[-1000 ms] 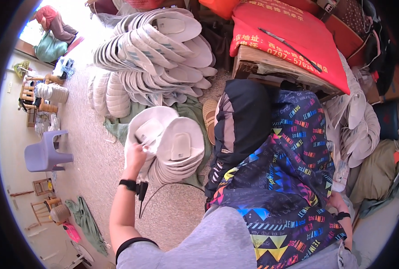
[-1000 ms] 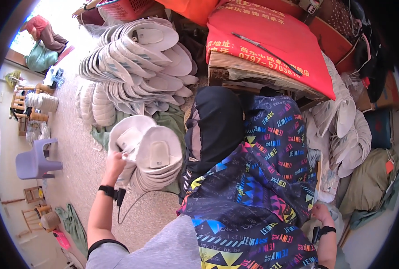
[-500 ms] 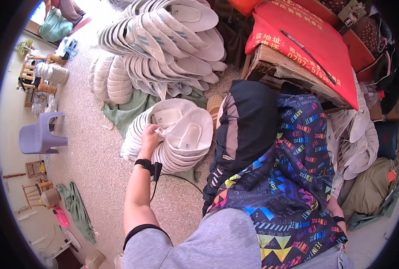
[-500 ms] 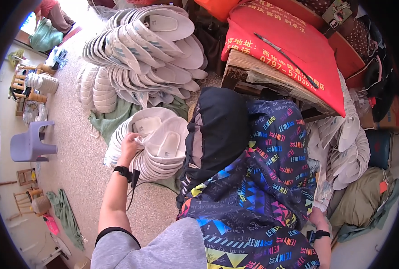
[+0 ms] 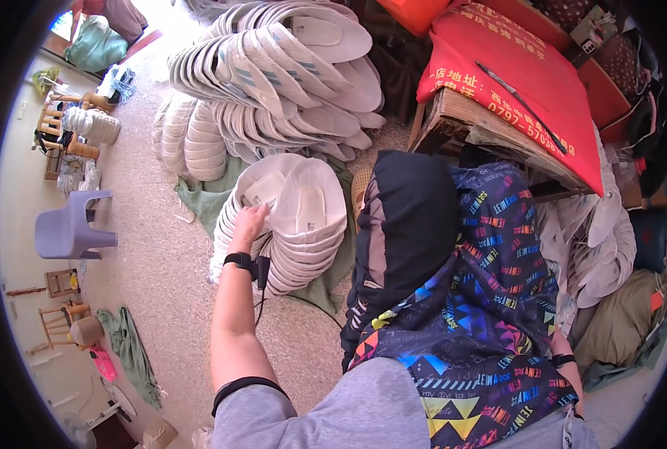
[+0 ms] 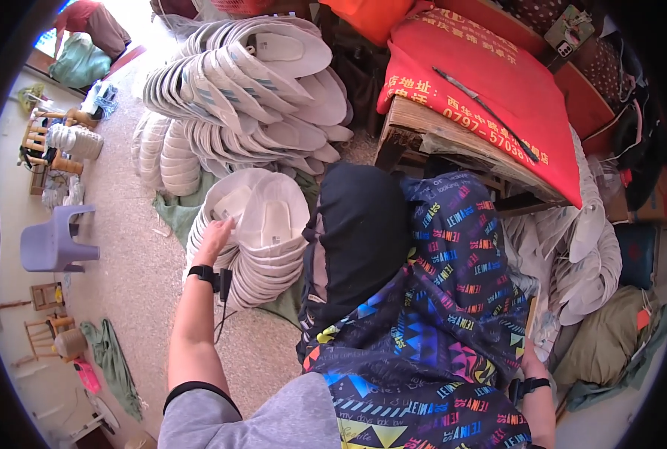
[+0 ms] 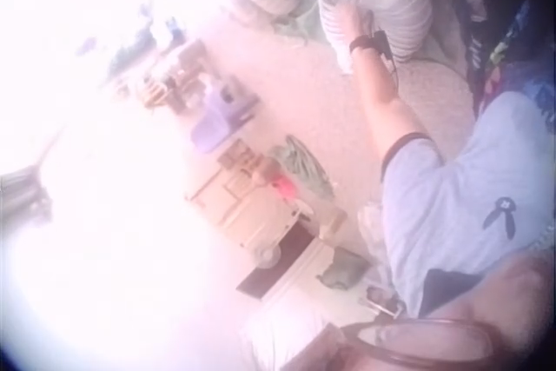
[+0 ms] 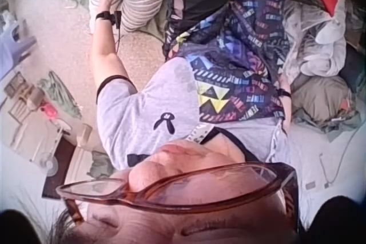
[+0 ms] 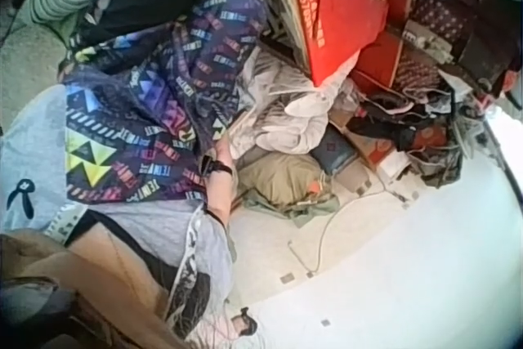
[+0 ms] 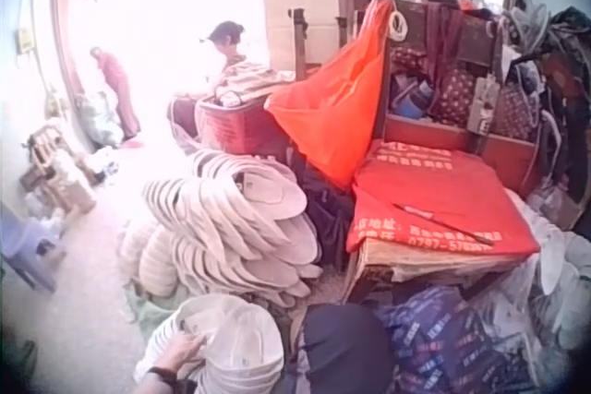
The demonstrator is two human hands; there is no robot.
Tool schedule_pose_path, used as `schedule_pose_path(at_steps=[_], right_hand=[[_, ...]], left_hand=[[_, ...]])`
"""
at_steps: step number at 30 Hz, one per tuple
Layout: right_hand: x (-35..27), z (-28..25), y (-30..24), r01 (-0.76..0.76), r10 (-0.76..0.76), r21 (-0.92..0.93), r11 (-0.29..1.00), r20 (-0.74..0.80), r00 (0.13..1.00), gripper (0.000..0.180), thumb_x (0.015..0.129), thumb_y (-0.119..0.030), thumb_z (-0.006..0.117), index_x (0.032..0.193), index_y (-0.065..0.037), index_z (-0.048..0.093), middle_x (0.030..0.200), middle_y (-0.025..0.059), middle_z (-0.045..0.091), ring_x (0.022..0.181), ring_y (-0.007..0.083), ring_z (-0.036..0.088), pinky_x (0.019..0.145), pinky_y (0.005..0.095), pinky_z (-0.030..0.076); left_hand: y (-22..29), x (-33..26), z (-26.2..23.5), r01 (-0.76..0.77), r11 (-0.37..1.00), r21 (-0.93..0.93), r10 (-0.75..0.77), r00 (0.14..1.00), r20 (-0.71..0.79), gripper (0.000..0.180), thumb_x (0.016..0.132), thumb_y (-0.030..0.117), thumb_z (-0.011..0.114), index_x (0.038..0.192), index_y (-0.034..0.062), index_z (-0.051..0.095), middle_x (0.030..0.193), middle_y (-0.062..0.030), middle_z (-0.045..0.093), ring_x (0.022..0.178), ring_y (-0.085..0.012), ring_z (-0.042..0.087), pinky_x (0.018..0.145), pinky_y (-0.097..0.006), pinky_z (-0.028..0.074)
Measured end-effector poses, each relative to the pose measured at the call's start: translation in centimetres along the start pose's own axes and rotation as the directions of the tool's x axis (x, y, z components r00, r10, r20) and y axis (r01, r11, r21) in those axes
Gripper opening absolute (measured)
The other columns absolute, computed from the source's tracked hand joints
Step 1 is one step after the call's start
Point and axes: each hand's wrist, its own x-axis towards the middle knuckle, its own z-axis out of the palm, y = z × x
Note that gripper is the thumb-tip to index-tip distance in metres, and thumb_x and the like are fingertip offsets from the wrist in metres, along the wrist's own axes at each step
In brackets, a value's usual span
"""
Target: Lacing white athletic shoes in a manufacturing environment.
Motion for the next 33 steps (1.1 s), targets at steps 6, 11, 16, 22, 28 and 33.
schedule_pose_path(at_steps=[6, 11, 16, 22, 28, 33], right_hand=[[1.2, -0.2, 0.0, 0.006, -0.005, -0.05, 0.999, 0.03, 1.0, 0.045, 0.087, -0.021, 0.065, 0.125, -0.001, 0.054, 0.12, 0.0147, 0.064, 0.103, 0.0226, 0.06, 0.091, 0.0335, 0.045], [2.1, -0.2, 0.4, 0.021, -0.017, -0.078, 0.997, 0.048, 0.999, 0.044, 0.087, -0.021, 0.064, 0.125, -0.001, 0.054, 0.119, 0.0145, 0.064, 0.103, 0.0226, 0.06, 0.091, 0.0336, 0.046], [2.5, -0.3, 0.9, 0.032, -0.026, -0.11, 0.993, 0.058, 0.998, 0.043, 0.087, -0.02, 0.064, 0.124, -0.001, 0.055, 0.119, 0.0144, 0.064, 0.102, 0.0225, 0.06, 0.09, 0.0336, 0.046], [3.3, -0.6, 0.9, 0.053, -0.042, -0.158, 0.986, 0.071, 0.997, 0.042, 0.087, -0.02, 0.064, 0.124, -0.001, 0.055, 0.118, 0.0142, 0.065, 0.102, 0.0225, 0.06, 0.09, 0.0337, 0.046], [4.2, -0.9, 0.7, 0.076, -0.057, -0.212, 0.974, 0.097, 0.994, 0.042, 0.087, -0.02, 0.063, 0.123, 0.0, 0.055, 0.117, 0.014, 0.065, 0.101, 0.0224, 0.06, 0.09, 0.0338, 0.046], [4.7, -1.1, 1.0, 0.095, -0.071, -0.237, 0.967, 0.105, 0.992, 0.041, 0.088, -0.019, 0.063, 0.123, 0.0, 0.056, 0.117, 0.0138, 0.065, 0.101, 0.0224, 0.061, 0.09, 0.0338, 0.046]], left_hand=[[0.7, -1.4, 2.3, -0.063, 0.953, -0.296, 0.018, 0.988, -0.154, 0.043, 0.083, 0.043, 0.066, 0.083, 0.0001, 0.072, 0.088, -0.0192, 0.065, 0.089, -0.0352, 0.06, 0.082, -0.043, 0.047], [1.6, -3.6, 2.7, -0.312, 0.935, -0.166, 0.27, 0.933, -0.237, 0.024, 0.081, 0.024, 0.07, 0.079, -0.0005, 0.069, 0.081, -0.016, 0.063, 0.078, -0.0311, 0.061, 0.074, -0.04, 0.048], [4.8, -5.8, 1.1, -0.248, 0.969, 0.021, 0.23, 0.86, -0.455, 0.016, 0.084, 0.016, 0.066, 0.082, -0.0004, 0.068, 0.078, -0.0157, 0.062, 0.077, -0.0308, 0.061, 0.071, -0.039, 0.048], [13.0, -9.6, -8.9, -0.52, 0.631, -0.576, 0.01, 0.747, -0.665, 0.015, 0.094, 0.009, 0.059, 0.085, 0.0002, 0.067, 0.082, 0.0001, 0.06, 0.076, -0.0084, 0.053, 0.071, -0.023, 0.042], [15.4, -9.0, -12.9, -0.502, 0.495, -0.709, 0.064, 0.835, -0.547, 0.022, 0.098, 0.012, 0.054, 0.111, -0.0009, 0.065, 0.091, -0.0008, 0.064, 0.08, -0.0071, 0.056, 0.074, -0.022, 0.046], [4.5, -4.4, -3.6, -0.187, 0.646, -0.741, -0.245, 0.868, -0.432, 0.026, 0.097, 0.021, 0.056, 0.111, -0.0006, 0.061, 0.086, -0.0008, 0.063, 0.073, -0.0089, 0.058, 0.064, -0.023, 0.049]])
